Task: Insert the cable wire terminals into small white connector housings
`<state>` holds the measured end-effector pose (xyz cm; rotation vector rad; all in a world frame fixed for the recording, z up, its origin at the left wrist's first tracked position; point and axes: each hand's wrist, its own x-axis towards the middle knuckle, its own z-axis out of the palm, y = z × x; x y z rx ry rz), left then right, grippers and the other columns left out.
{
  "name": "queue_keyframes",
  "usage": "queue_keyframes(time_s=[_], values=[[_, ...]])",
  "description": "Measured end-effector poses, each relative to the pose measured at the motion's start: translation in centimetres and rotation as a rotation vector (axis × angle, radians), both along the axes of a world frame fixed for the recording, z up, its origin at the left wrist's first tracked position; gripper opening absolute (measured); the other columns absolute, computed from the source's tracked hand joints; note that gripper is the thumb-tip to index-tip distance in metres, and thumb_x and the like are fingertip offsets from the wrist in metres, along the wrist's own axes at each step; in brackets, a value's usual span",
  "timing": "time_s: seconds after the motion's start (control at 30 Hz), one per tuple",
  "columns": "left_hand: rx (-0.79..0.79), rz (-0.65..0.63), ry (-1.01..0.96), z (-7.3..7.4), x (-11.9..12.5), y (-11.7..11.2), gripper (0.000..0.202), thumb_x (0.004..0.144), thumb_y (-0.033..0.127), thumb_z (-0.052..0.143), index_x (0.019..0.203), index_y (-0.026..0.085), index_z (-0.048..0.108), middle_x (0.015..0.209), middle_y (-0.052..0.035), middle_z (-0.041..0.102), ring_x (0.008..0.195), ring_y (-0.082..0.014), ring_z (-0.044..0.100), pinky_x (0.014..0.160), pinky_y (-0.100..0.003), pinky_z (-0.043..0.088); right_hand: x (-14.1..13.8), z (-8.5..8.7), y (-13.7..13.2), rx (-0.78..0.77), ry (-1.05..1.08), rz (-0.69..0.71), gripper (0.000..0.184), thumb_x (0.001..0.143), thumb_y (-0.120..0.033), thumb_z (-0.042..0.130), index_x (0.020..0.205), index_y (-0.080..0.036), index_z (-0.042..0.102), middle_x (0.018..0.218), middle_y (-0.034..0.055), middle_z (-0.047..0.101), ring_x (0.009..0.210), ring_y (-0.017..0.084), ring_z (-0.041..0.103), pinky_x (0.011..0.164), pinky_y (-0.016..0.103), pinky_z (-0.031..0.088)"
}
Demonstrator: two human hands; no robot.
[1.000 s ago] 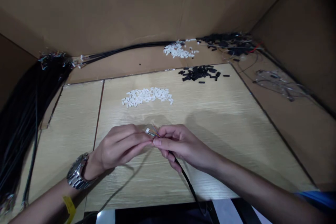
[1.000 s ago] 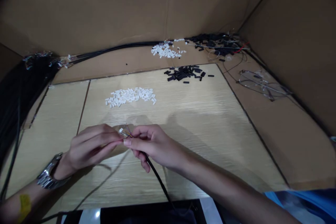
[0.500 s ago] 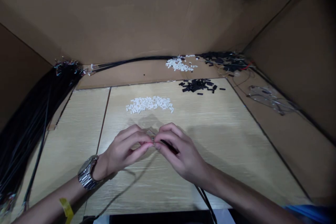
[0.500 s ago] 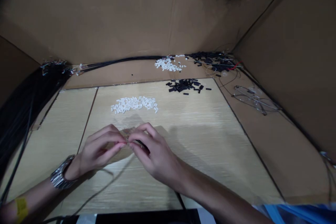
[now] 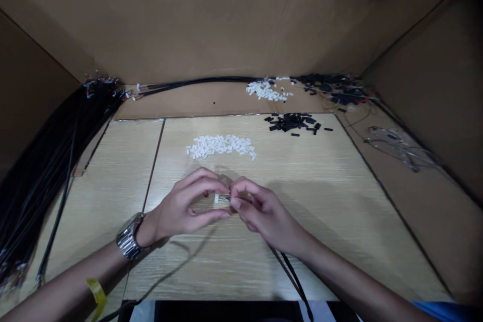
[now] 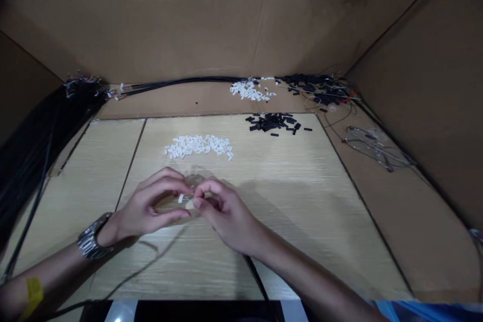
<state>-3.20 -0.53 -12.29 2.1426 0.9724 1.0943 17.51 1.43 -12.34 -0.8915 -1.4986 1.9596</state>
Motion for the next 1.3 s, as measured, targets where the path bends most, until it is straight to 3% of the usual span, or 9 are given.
queue_keyframes(time_s=[0.17,0.3,0.4,0.47,0.6,0.7,0.77,0.97,1.3], values=[[0.006,-0.046,-0.024,-0.6,-0.9,0.7,0.020,0.081,0.014,0.073,0.101,0.015,0.067,0.094,-0.0082,0.069,0.088,-0.0166,0.066,0.076,-0.028,0.057,0.3,-0.3,0.2,-0.110,0.017,-0.003,0.021,0.091,-0.038,0.059,0.086,-0.021,0.050,0.056,-0.0104,0.033,0.044,0.005,0.025,0.039,0.018,0.020],[0.025,-0.106,0.018,-1.1,-1.2,0.7,0.025,0.081,0.010,0.072,0.106,0.014,0.068,0.096,-0.0101,0.072,0.088,-0.0171,0.068,0.078,-0.027,0.058,0.3,0.1,0.2,-0.074,0.002,0.024,0.018,0.094,-0.036,0.054,0.087,-0.020,0.050,0.058,-0.0094,0.035,0.045,0.006,0.027,0.040,0.019,0.021],[-0.021,-0.047,-0.022,-1.0,-0.9,0.6,0.018,0.082,0.010,0.070,0.100,0.015,0.071,0.093,-0.0094,0.073,0.086,-0.0166,0.069,0.076,-0.027,0.058,0.2,0.2,0.2,0.026,-0.041,0.016,0.014,0.095,-0.031,0.051,0.085,-0.020,0.050,0.064,-0.0072,0.038,0.049,0.007,0.032,0.044,0.021,0.025],[-0.231,-0.014,-0.120,-0.8,-0.5,0.5,0.013,0.083,0.013,0.070,0.096,0.015,0.072,0.088,-0.0080,0.074,0.080,-0.0155,0.070,0.072,-0.026,0.058,0.2,0.1,0.2,0.205,-0.099,-0.033,0.011,0.094,-0.024,0.051,0.084,-0.020,0.051,0.075,-0.0033,0.045,0.059,0.009,0.041,0.051,0.023,0.032],[-0.860,-0.037,-0.458,-0.6,0.1,0.5,0.007,0.086,0.019,0.069,0.088,0.013,0.071,0.072,-0.0037,0.073,0.061,-0.0114,0.069,0.062,-0.022,0.059,0.4,0.1,-0.1,0.524,-0.198,-0.067,0.009,0.089,-0.012,0.053,0.088,-0.020,0.054,0.091,0.0004,0.050,0.075,0.011,0.048,0.064,0.025,0.038],[-1.157,-0.093,-0.609,-0.9,0.1,0.5,0.008,0.085,0.021,0.070,0.087,0.013,0.071,0.073,-0.0040,0.074,0.061,-0.0114,0.070,0.060,-0.021,0.060,0.7,0.2,-0.1,0.534,-0.203,-0.048,0.008,0.090,-0.012,0.053,0.089,-0.020,0.053,0.091,0.0008,0.050,0.074,0.012,0.049,0.062,0.025,0.039],[-1.252,-0.122,-0.627,-1.0,0.0,0.5,0.008,0.086,0.020,0.070,0.090,0.014,0.072,0.076,-0.0048,0.074,0.063,-0.0117,0.071,0.060,-0.020,0.060,0.8,0.3,-0.1,0.507,-0.195,-0.045,0.006,0.091,-0.014,0.052,0.089,-0.020,0.053,0.091,0.0014,0.050,0.075,0.012,0.050,0.061,0.025,0.040],[-1.294,-0.117,-0.587,-0.5,0.1,0.8,0.008,0.086,0.020,0.069,0.090,0.014,0.073,0.078,-0.0052,0.074,0.068,-0.0135,0.072,0.062,-0.022,0.061,0.9,0.5,0.4,0.456,-0.248,-0.004,0.008,0.089,-0.012,0.053,0.087,-0.020,0.054,0.086,0.0004,0.052,0.069,0.011,0.049,0.056,0.023,0.039],[-1.072,-0.129,-0.365,-0.2,0.2,1.0,0.012,0.091,0.018,0.062,0.085,0.015,0.071,0.068,-0.0007,0.069,0.057,-0.0098,0.066,0.060,-0.021,0.058,0.9,1.2,0.4,0.203,-0.246,-0.007,0.007,0.086,-0.015,0.056,0.081,-0.020,0.056,0.072,-0.0024,0.052,0.057,0.008,0.046,0.044,0.019,0.033]])
